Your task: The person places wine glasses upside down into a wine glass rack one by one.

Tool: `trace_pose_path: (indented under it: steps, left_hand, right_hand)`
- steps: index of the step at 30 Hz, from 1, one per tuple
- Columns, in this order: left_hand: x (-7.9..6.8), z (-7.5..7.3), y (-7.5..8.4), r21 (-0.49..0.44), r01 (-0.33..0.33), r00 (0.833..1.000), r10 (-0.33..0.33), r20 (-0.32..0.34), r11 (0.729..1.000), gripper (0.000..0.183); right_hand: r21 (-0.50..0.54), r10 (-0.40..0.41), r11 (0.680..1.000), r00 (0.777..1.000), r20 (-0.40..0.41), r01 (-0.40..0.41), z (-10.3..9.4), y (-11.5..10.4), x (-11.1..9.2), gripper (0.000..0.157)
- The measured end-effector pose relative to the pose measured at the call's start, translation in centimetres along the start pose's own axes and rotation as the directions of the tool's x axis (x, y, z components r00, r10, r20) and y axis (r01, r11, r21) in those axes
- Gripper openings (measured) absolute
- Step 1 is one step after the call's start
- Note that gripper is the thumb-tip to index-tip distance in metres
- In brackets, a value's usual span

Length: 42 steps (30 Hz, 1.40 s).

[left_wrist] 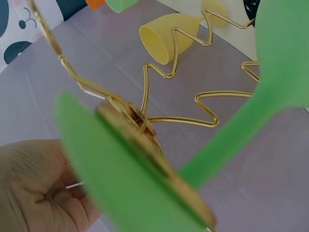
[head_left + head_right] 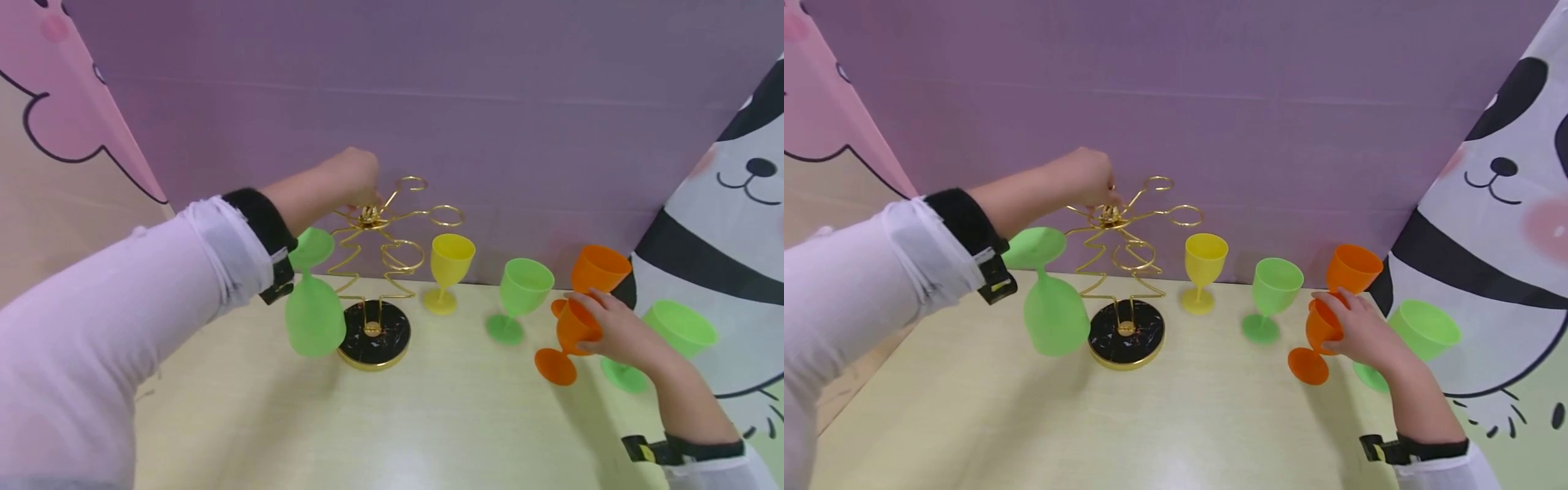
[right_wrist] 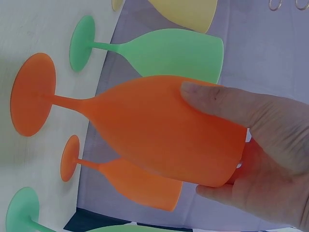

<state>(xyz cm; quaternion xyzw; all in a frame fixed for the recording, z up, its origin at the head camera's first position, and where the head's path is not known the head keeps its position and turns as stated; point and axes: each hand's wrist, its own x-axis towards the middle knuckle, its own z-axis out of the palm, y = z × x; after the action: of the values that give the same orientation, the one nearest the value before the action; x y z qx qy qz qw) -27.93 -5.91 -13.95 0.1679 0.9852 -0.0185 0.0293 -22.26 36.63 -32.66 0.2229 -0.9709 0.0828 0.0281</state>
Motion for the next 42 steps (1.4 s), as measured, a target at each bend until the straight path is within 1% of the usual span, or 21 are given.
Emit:
trace_pose_path:
  steps: [4,9,15,21,24,27,32,37,42]
  left_hand:
    - [0.1,-0.1,0.1,0.066,-0.007,1.000,0.007,0.002,0.998,0.031]
    - [0.3,-0.1,-0.2,0.079,-0.002,1.000,0.003,-0.008,0.997,0.027]
    - [0.4,-0.1,-0.9,0.099,-0.010,1.000,0.011,-0.009,0.995,0.027]
    - [0.2,-0.3,-1.1,0.124,0.010,1.000,-0.008,-0.016,0.992,0.025]
    - [0.0,-0.3,-1.2,0.133,0.001,1.000,0.002,-0.020,0.991,0.025]
    - [-0.3,-0.2,-1.3,0.120,-0.020,0.999,0.023,-0.025,0.993,0.024]
    - [-0.6,0.0,-1.5,0.063,-0.044,0.998,0.046,-0.032,0.997,0.020]
    - [-0.5,0.0,-1.6,0.037,-0.043,0.999,0.044,-0.033,0.998,0.019]
    - [-0.5,0.0,-1.5,0.009,-0.028,0.999,0.029,-0.024,1.000,0.019]
  right_hand:
    - [0.000,0.000,1.000,1.000,-0.002,0.000,0.0,0.0,0.0,0.079]
    - [0.009,0.013,1.000,1.000,0.010,-0.013,0.1,0.1,-0.1,0.079]
    - [0.006,0.001,1.000,1.000,0.001,-0.001,0.3,0.1,0.0,0.080]
    - [-0.005,-0.017,1.000,1.000,-0.017,0.016,0.3,0.1,0.3,0.079]
    - [-0.005,-0.013,1.000,1.000,-0.014,0.013,0.3,0.1,0.3,0.078]
    - [-0.004,-0.008,1.000,1.000,-0.001,0.008,0.3,0.0,0.3,0.078]
    - [-0.012,-0.016,1.000,1.000,-0.005,0.016,0.2,0.0,0.4,0.077]
    - [-0.005,-0.018,1.000,1.000,-0.013,0.018,0.1,0.1,0.6,0.076]
    - [-0.014,-0.006,1.000,1.000,0.012,0.006,0.0,0.1,0.6,0.077]
